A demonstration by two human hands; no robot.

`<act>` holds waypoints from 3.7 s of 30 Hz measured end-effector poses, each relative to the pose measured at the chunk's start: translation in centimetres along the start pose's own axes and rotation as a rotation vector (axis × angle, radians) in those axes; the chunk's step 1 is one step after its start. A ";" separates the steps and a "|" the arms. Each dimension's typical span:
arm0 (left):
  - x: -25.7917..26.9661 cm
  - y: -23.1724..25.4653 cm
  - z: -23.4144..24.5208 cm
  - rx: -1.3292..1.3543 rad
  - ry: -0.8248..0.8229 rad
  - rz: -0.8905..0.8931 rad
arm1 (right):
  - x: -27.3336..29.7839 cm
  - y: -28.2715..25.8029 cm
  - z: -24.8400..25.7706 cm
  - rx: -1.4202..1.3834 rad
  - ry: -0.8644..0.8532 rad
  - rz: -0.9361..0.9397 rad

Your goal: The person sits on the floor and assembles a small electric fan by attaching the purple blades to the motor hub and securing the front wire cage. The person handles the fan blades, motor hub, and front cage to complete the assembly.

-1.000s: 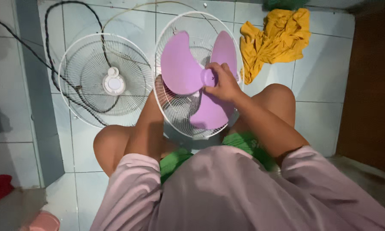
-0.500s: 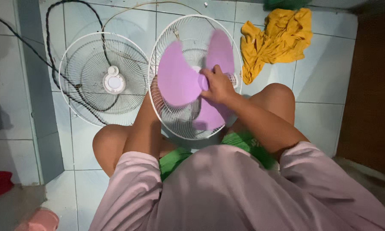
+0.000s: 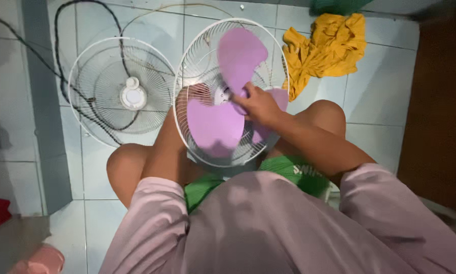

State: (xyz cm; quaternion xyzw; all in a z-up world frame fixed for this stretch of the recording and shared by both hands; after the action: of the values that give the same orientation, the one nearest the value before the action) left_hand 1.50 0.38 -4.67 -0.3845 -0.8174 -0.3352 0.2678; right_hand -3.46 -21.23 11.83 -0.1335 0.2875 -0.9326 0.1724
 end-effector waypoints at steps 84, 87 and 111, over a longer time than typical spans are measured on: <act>24.1 16.1 -8.7 -1.453 0.184 -0.829 | -19.6 -9.9 -8.6 -1.743 -0.263 -0.258; 24.2 16.5 -7.3 -1.452 0.365 -0.803 | -20.6 -12.7 -9.1 -1.771 -0.359 -0.182; 15.7 13.0 16.2 -1.388 1.187 0.052 | -3.3 1.8 1.1 -0.033 -0.204 -0.234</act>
State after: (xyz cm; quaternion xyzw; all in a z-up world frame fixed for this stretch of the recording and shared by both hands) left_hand 0.32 25.84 0.46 -0.2419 -0.1512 -0.8882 0.3602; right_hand 0.39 -21.87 11.15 -0.2629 0.2662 -0.9232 0.0885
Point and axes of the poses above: each hand's wrist, its own x-axis away from the middle knuckle, its own z-axis out of the back of the hand, y = z × x, the point moved 5 cm from there along -x, towards the middle knuckle, and after that the axes turned 14 degrees about -x, right-handed, at the moved point
